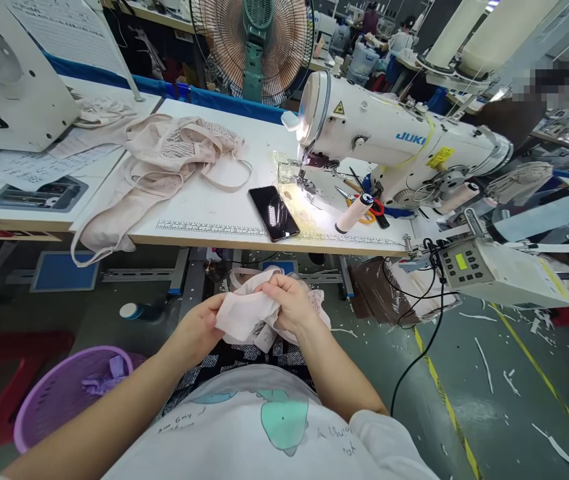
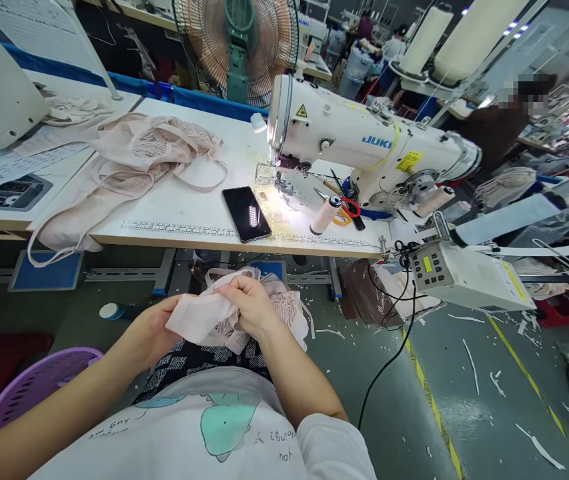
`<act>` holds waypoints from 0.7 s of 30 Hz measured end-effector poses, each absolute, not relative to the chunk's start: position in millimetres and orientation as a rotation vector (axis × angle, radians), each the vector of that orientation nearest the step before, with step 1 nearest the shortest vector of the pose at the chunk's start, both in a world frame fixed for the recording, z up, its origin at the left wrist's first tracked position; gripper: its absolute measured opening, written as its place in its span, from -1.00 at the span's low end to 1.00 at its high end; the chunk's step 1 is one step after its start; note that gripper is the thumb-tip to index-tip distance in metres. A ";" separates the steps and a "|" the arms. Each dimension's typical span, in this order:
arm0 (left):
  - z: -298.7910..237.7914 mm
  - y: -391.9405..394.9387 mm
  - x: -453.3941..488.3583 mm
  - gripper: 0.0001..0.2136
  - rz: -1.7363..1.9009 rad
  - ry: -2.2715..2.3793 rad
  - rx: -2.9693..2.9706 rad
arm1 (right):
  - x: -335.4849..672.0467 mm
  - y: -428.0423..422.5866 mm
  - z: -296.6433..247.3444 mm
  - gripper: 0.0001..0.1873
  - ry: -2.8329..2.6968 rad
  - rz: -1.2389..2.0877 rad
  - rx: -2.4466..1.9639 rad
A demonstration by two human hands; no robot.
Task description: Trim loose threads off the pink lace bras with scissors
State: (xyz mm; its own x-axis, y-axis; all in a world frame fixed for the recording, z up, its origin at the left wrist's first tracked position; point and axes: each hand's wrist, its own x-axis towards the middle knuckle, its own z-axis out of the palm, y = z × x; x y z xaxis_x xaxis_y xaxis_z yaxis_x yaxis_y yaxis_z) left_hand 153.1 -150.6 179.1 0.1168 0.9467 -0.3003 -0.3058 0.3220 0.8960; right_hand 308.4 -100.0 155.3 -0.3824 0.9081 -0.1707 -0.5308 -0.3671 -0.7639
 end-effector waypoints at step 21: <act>224.7 -54.7 185.1 -0.80 1.244 1.088 0.745 | 322.5 -51.9 180.6 -0.67 -0.660 1.645 -0.756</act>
